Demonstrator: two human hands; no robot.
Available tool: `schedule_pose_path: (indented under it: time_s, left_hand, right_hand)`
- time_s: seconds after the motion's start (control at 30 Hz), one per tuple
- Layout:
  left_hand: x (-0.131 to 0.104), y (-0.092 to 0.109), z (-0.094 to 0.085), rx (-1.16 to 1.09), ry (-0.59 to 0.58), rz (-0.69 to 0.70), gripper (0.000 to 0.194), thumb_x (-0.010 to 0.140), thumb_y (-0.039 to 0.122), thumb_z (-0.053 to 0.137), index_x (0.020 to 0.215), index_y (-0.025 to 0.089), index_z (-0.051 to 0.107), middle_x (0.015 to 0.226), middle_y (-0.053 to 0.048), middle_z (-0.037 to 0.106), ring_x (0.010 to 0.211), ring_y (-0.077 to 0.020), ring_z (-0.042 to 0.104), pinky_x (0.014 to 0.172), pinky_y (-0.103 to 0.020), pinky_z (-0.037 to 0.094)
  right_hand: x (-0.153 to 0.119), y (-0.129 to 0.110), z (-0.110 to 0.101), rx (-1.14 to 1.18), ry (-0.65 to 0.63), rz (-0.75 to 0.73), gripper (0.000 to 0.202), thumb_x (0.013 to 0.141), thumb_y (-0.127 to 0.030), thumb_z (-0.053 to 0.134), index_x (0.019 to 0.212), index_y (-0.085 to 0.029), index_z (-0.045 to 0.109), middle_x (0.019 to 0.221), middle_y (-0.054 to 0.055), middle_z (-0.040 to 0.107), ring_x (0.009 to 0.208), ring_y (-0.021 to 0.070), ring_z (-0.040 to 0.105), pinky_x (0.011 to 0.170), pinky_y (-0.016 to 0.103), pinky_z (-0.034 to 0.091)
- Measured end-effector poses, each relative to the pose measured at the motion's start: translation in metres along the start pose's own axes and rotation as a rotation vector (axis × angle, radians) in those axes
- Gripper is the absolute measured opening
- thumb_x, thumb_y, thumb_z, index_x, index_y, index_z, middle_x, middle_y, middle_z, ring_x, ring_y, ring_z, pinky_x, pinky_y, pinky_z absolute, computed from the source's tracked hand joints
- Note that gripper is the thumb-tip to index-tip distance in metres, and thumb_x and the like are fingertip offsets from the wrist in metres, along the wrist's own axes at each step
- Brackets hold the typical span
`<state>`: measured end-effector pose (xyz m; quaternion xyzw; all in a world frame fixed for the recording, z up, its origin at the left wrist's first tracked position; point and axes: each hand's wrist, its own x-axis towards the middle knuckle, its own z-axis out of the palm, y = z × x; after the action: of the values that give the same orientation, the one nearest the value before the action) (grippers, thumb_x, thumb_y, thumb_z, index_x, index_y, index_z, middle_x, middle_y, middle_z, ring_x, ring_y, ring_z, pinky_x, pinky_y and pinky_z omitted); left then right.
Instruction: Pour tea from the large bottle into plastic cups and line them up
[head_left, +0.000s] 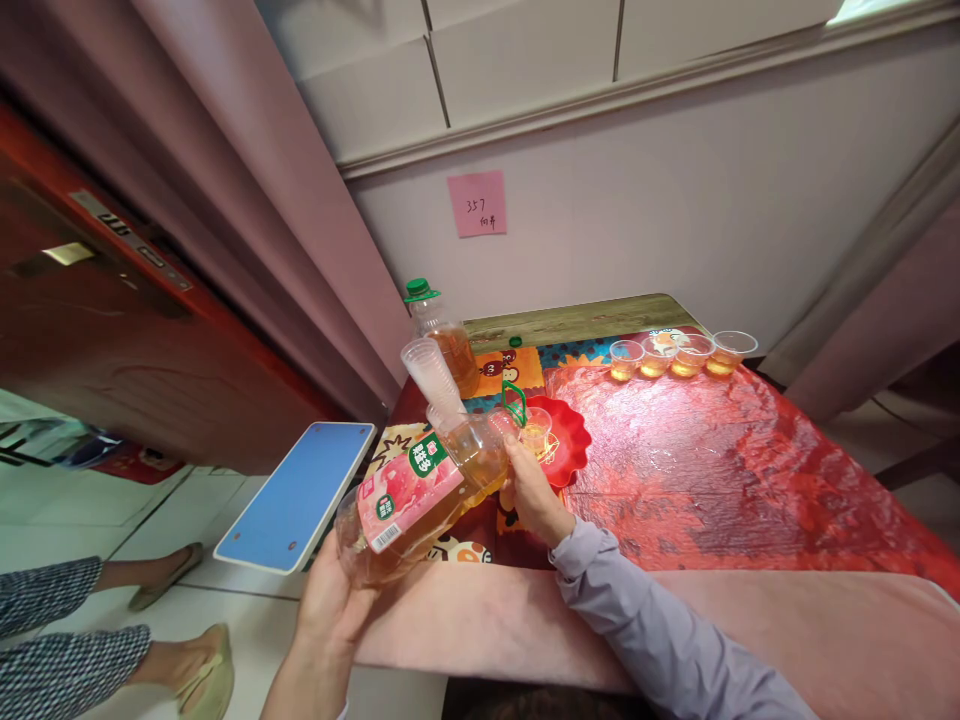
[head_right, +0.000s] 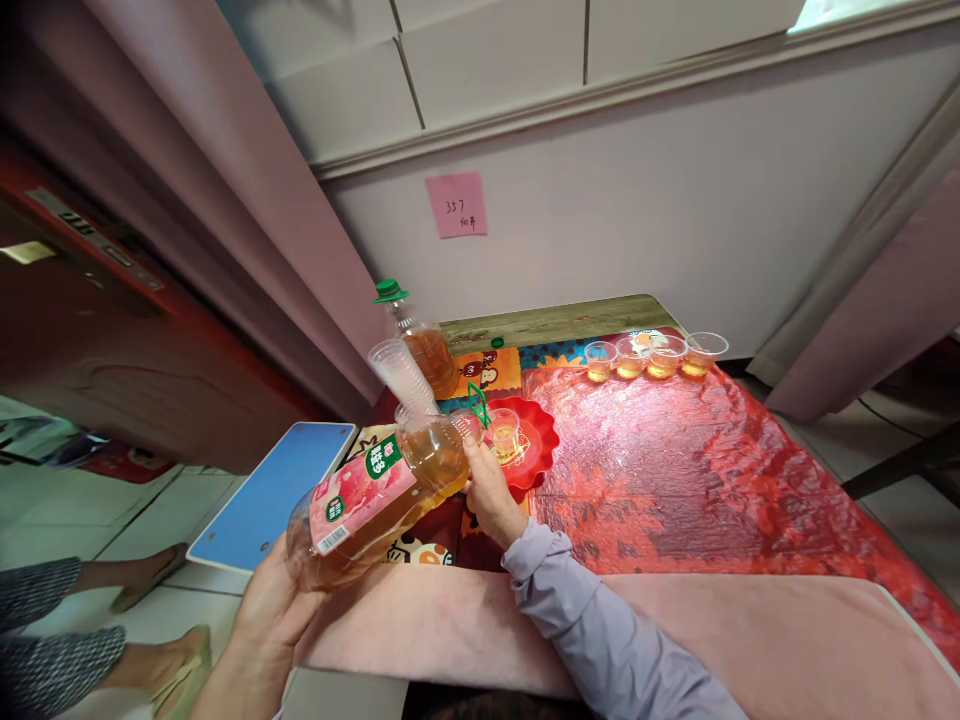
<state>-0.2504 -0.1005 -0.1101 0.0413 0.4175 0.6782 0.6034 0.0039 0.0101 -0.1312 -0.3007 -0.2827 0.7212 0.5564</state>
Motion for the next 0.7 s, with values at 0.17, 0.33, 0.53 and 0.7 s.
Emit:
schedule_pose_path:
  time_s: [0.17, 0.33, 0.53, 0.7]
  left_hand:
    - [0.0009, 0.0005, -0.0028, 0.020, 0.043, 0.030, 0.055, 0.111, 0.027, 0.057, 0.166, 0.029, 0.061, 0.125, -0.014, 0.088, 0.111, -0.0370, 0.087, 0.101, -0.054, 0.070]
    - [0.0005, -0.0002, -0.0007, 0.053, 0.084, 0.041, 0.057, 0.111, 0.027, 0.057, 0.168, 0.028, 0.058, 0.123, -0.014, 0.089, 0.107, -0.0364, 0.088, 0.098, -0.055, 0.071]
    - [0.0015, 0.0002, -0.0014, -0.036, 0.009, -0.015, 0.055, 0.113, 0.030, 0.056, 0.167, 0.034, 0.061, 0.131, -0.012, 0.087, 0.110, -0.0363, 0.087, 0.100, -0.057, 0.071]
    - [-0.0002, 0.0013, -0.0012, -0.082, -0.006, -0.047, 0.057, 0.114, 0.032, 0.053, 0.171, 0.036, 0.057, 0.134, -0.012, 0.086, 0.111, -0.0374, 0.087, 0.099, -0.057, 0.071]
  right_hand:
    - [0.0003, 0.0009, -0.0003, 0.018, -0.001, 0.009, 0.064, 0.078, -0.088, 0.085, 0.107, -0.031, 0.087, 0.118, 0.007, 0.089, 0.131, 0.0381, 0.076, 0.107, 0.052, 0.066]
    - [0.0009, 0.0022, -0.0009, 0.010, -0.002, 0.008, 0.064, 0.079, -0.087, 0.084, 0.109, -0.031, 0.087, 0.118, 0.008, 0.088, 0.130, 0.0383, 0.077, 0.108, 0.054, 0.066]
    - [0.0013, 0.0026, -0.0019, 0.017, 0.005, 0.002, 0.064, 0.078, -0.087, 0.085, 0.108, -0.030, 0.087, 0.119, 0.008, 0.089, 0.124, 0.0364, 0.079, 0.104, 0.051, 0.067]
    - [0.0006, 0.0018, -0.0014, -0.005, 0.024, -0.002, 0.064, 0.077, -0.088, 0.085, 0.104, -0.031, 0.088, 0.113, 0.007, 0.089, 0.117, 0.0344, 0.081, 0.100, 0.048, 0.068]
